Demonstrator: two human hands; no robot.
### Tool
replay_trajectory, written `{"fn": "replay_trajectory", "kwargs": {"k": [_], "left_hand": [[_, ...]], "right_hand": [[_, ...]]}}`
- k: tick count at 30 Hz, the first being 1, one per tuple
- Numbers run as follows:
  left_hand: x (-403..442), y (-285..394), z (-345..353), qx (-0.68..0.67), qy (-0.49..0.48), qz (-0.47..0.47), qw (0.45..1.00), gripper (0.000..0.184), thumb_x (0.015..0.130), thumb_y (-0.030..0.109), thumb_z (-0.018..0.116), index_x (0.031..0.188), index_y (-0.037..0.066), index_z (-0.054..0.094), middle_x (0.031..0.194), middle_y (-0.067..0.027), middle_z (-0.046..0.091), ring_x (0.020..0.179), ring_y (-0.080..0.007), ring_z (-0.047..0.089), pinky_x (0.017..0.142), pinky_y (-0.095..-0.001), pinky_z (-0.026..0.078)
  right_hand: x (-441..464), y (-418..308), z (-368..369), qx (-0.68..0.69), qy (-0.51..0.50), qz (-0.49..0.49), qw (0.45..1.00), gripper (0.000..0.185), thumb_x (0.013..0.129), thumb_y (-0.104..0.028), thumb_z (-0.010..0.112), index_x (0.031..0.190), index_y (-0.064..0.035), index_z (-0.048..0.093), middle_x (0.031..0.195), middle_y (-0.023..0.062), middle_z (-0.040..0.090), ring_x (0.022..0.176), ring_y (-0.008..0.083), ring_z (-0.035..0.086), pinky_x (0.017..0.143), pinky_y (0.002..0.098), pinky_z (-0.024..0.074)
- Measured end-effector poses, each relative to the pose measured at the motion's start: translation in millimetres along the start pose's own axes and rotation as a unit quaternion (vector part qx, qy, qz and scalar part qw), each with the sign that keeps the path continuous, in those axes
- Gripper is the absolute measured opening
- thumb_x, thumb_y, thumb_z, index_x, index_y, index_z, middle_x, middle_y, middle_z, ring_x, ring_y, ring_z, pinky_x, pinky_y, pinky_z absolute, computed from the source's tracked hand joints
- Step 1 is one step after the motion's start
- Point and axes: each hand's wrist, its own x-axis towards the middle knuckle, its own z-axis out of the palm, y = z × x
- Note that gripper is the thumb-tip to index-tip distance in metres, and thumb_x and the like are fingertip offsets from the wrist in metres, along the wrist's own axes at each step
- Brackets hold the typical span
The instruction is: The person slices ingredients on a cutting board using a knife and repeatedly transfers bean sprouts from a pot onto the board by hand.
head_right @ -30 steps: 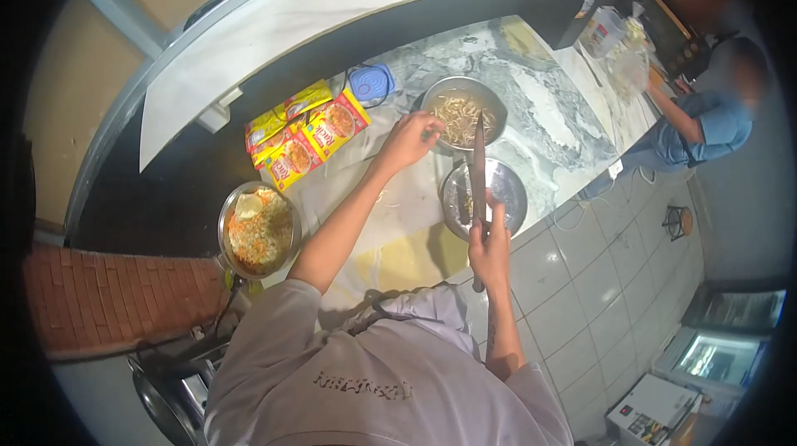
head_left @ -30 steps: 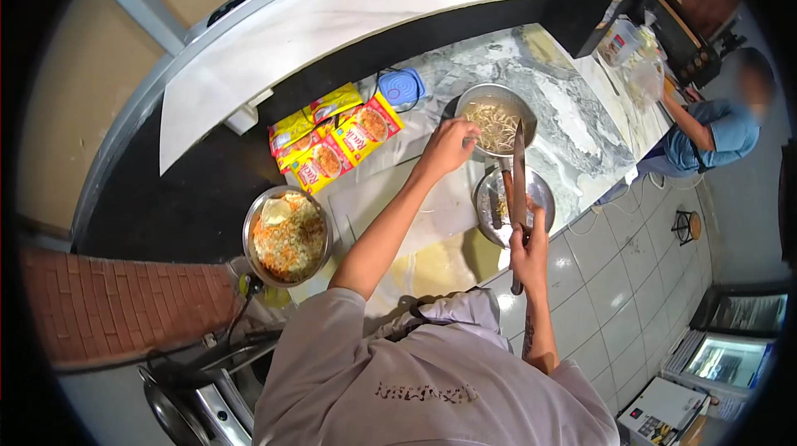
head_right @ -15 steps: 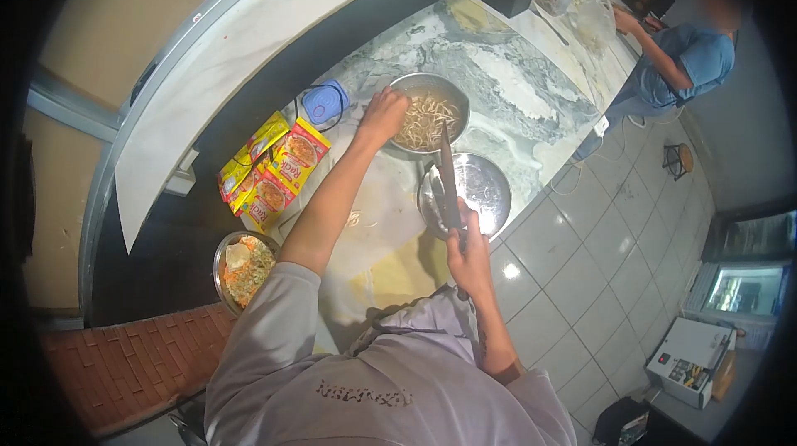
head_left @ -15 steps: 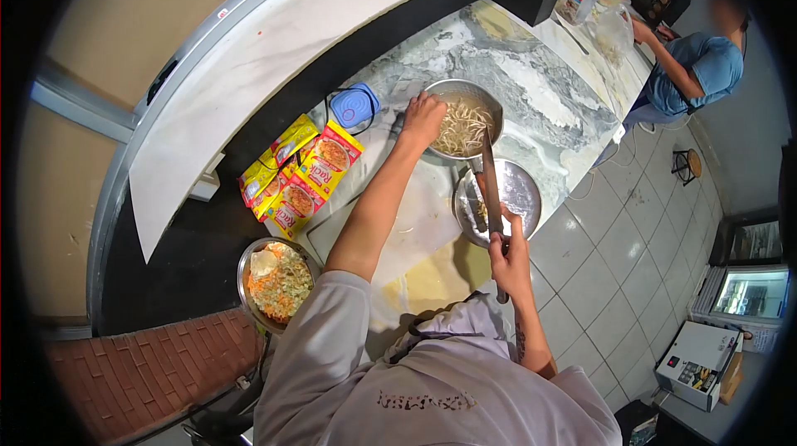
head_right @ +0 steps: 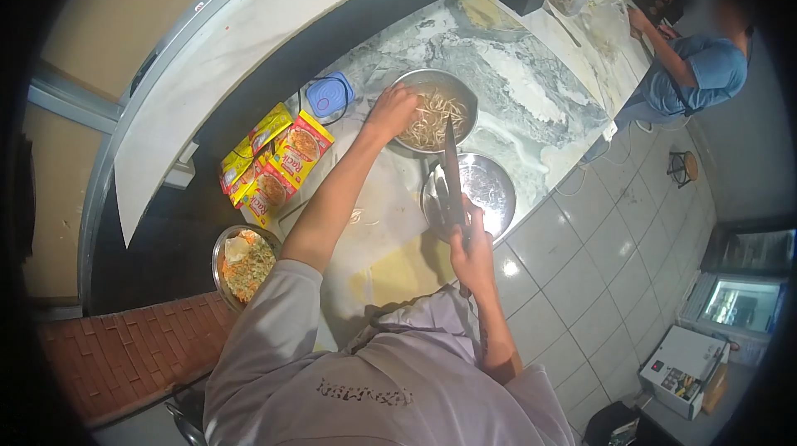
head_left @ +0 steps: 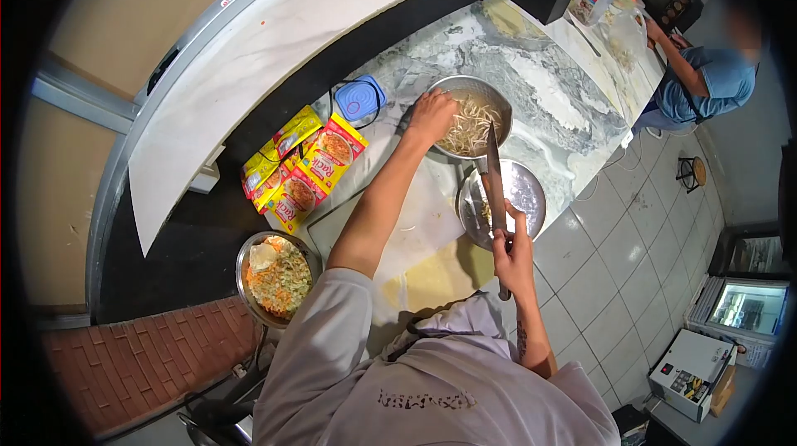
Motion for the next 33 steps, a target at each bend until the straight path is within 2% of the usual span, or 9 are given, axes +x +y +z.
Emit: {"fn": "replay_trajectory", "kwargs": {"k": [1,3,9,14,20,22,26,28,33], "left_hand": [[0.4,-1.0,-1.1,-0.011,-0.013,-0.007,1.0,0.01,0.08,0.013,0.071,0.086,0.006,0.075,0.102,-0.0154,0.071,0.109,-0.0323,0.063,0.095,-0.0479,0.048],[-1.1,-2.5,-6.4,-0.035,-0.006,-0.007,0.999,0.011,0.081,0.015,0.071,0.086,0.006,0.075,0.098,-0.0165,0.071,0.105,-0.0334,0.064,0.094,-0.0476,0.048],[-6.6,4.1,-32.7,-0.116,-0.016,-0.076,0.99,0.013,0.084,0.017,0.072,0.089,0.005,0.075,0.092,-0.0179,0.072,0.094,-0.0377,0.067,0.086,-0.0472,0.052],[-10.8,4.6,-37.6,-0.194,0.018,-0.092,0.977,0.014,0.081,0.015,0.077,0.092,0.007,0.076,0.089,-0.0162,0.073,0.09,-0.0377,0.07,0.083,-0.0466,0.055],[-7.7,3.5,-42.7,-0.189,-0.036,-0.127,0.973,0.016,0.082,0.018,0.079,0.096,0.01,0.077,0.105,-0.0169,0.073,0.103,-0.0367,0.068,0.091,-0.0456,0.052],[-9.2,3.9,-41.2,-0.165,0.046,-0.064,0.983,0.014,0.081,0.018,0.079,0.092,0.01,0.077,0.113,-0.016,0.072,0.109,-0.0362,0.065,0.095,-0.0449,0.051],[-6.9,8.0,-46.5,-0.191,0.048,-0.069,0.978,0.013,0.081,0.017,0.079,0.09,0.009,0.076,0.118,-0.0158,0.069,0.114,-0.0357,0.062,0.099,-0.0443,0.049],[-5.4,10.1,-47.7,-0.216,0.095,-0.071,0.969,0.015,0.08,0.017,0.08,0.089,0.006,0.073,0.103,-0.0169,0.072,0.106,-0.0367,0.065,0.092,-0.0448,0.053],[-2.4,17.3,-63.9,-0.234,0.061,-0.118,0.963,0.013,0.08,0.014,0.076,0.089,0.005,0.072,0.093,-0.019,0.074,0.094,-0.0377,0.07,0.086,-0.0443,0.056]], "right_hand": [[0.3,-5.1,-2.0,0.012,-0.019,0.035,0.999,0.053,0.095,0.003,0.047,0.147,-0.0046,0.039,0.105,0.0165,0.059,0.087,0.0266,0.056,0.074,0.0355,0.0448],[0.8,-7.4,-2.2,0.024,-0.04,0.068,0.997,0.053,0.095,0.002,0.046,0.147,-0.0017,0.038,0.133,0.0278,0.06,0.115,0.0449,0.064,0.094,0.0437,0.051],[1.0,-10.2,-1.3,0.027,-0.045,0.087,0.995,0.054,0.095,0.002,0.047,0.148,-0.0033,0.038,0.129,0.028,0.063,0.116,0.0451,0.064,0.093,0.0441,0.0513],[-0.1,-2.4,-1.0,-0.007,-0.039,0.034,0.999,0.054,0.096,0.0,0.048,0.148,-0.0044,0.037,0.124,0.0285,0.066,0.11,0.0431,0.068,0.092,0.042,0.0521],[-1.2,-10.2,-3.7,0.024,-0.033,0.046,0.998,0.051,0.097,-0.001,0.049,0.146,-0.004,0.038,0.127,0.0273,0.065,0.109,0.04,0.069,0.093,0.0427,0.052],[-1.5,-10.6,-3.5,0.023,-0.028,0.041,0.998,0.05,0.097,0.0,0.049,0.146,-0.0038,0.038,0.129,0.0268,0.064,0.11,0.0396,0.069,0.093,0.0426,0.0521],[-2.6,-6.8,-3.7,0.012,-0.032,0.056,0.998,0.05,0.097,0.001,0.048,0.146,-0.0034,0.038,0.134,0.0258,0.062,0.112,0.0387,0.069,0.093,0.0422,0.0522],[-3.2,-5.1,-3.8,0.009,-0.034,0.06,0.998,0.05,0.097,0.002,0.048,0.145,-0.0032,0.037,0.136,0.0253,0.06,0.112,0.0381,0.069,0.093,0.042,0.0524],[-1.9,-2.5,-1.9,0.026,-0.034,0.063,0.997,0.05,0.097,0.002,0.048,0.145,-0.0037,0.037,0.137,0.0248,0.06,0.107,0.0357,0.071,0.09,0.042,0.053]]}}
